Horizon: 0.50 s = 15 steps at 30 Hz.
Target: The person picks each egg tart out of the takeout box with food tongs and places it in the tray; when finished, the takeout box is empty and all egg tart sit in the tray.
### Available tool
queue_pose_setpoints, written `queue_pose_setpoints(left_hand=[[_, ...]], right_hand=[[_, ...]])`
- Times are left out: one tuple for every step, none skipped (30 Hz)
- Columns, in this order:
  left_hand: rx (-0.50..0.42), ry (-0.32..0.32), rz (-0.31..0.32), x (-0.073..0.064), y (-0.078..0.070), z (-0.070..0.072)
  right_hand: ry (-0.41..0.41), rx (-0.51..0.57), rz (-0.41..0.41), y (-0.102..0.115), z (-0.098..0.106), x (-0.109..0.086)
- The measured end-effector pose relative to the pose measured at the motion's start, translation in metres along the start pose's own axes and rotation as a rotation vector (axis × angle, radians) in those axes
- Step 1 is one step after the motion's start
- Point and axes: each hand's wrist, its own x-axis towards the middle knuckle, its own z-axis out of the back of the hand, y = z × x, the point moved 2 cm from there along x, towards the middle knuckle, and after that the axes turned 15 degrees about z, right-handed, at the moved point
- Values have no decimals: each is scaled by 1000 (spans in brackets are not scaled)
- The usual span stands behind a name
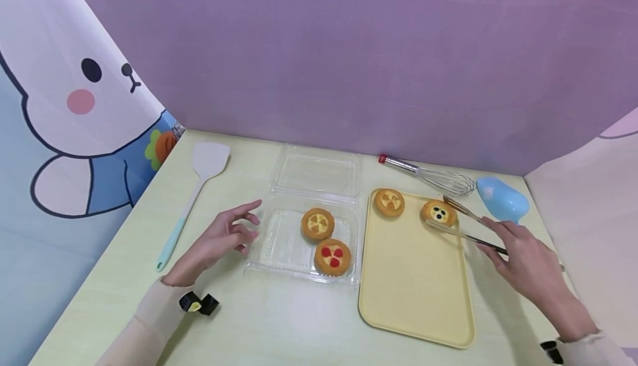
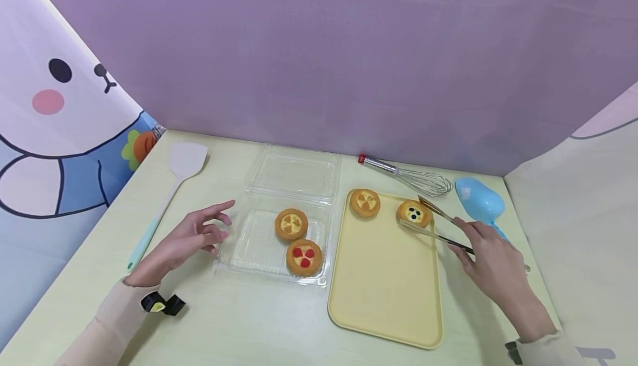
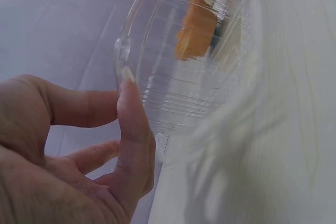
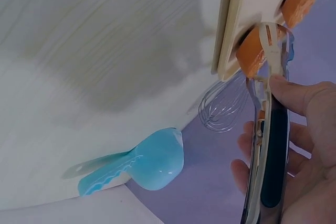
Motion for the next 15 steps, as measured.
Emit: queue_pose_setpoints(left_hand=[[0, 0, -1, 0, 0, 0], [0, -1, -1, 0, 0, 0], [0, -1, -2, 0, 0, 0], [-1, -1, -4, 0, 1, 0], [-4, 0, -8, 0, 1, 0], [-7, 2, -11, 0, 1, 0], [-10, 4, -14, 0, 1, 0], [-11, 3, -16, 0, 1, 0], [-13, 4, -19, 0, 1, 0], [-14, 6, -22, 0, 1, 0], [-15, 8, -23, 0, 2, 0], [-14, 8, -25, 1, 2, 0], [-12, 8, -25, 1, 2, 0], [-11, 9, -26, 1, 2, 0], [-9, 10, -26, 2, 1, 0]], right_hand=[[-2, -1, 1, 0, 1, 0], [0, -2, -1, 1, 2, -1], [3, -2, -3, 1, 4, -1], [5, -3, -4, 2, 6, -1], [7, -2, -8, 2, 8, -1], [9, -1, -10, 3, 9, -1], [10, 1, -13, 4, 11, -1], [9, 3, -13, 4, 12, 0], [7, 4, -13, 5, 14, 0], [3, 5, -11, 6, 15, 0], [-1, 5, -8, 8, 16, 1], [-5, 6, -2, 9, 17, 2], [-7, 7, 1, 11, 18, 3], [-11, 7, 6, 13, 20, 5], [-14, 7, 10, 15, 20, 7]])
